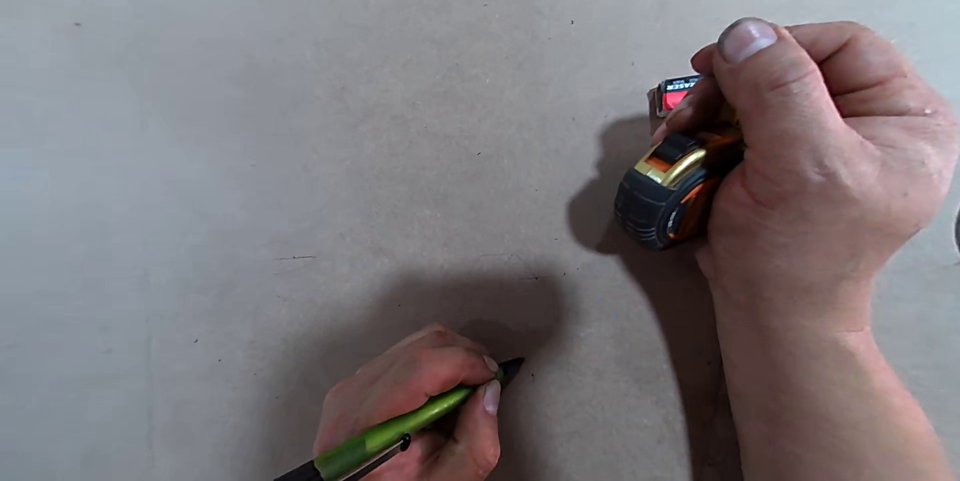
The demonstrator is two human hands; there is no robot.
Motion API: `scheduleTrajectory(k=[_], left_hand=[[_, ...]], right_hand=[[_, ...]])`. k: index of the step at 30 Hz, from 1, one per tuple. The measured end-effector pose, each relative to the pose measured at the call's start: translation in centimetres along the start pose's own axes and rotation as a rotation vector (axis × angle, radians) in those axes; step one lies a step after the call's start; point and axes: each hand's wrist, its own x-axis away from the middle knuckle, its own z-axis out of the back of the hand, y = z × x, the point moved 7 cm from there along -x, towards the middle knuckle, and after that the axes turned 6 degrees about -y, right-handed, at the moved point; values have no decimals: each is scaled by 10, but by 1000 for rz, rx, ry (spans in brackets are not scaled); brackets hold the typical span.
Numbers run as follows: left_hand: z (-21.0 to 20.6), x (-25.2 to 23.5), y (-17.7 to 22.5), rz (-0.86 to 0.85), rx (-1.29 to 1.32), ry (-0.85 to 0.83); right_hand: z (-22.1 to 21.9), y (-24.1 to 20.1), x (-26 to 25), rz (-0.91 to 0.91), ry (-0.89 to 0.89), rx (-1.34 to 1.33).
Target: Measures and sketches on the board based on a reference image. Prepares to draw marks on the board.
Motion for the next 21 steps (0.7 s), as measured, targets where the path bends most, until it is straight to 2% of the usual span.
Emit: scheduleTrajectory(k=[3, 7, 16, 21], left_hand=[[0, -1, 0, 14, 2, -14], [3, -3, -2, 98, 19, 109], [9, -12, -4, 127, 35, 228], [23, -45, -10, 52, 45, 121]], right_hand=[[0, 0, 0, -4, 2, -1], [0, 0, 0, 1, -8, 6], [0, 0, 0, 4, -8, 3], [1, 0, 0, -4, -8, 7]])
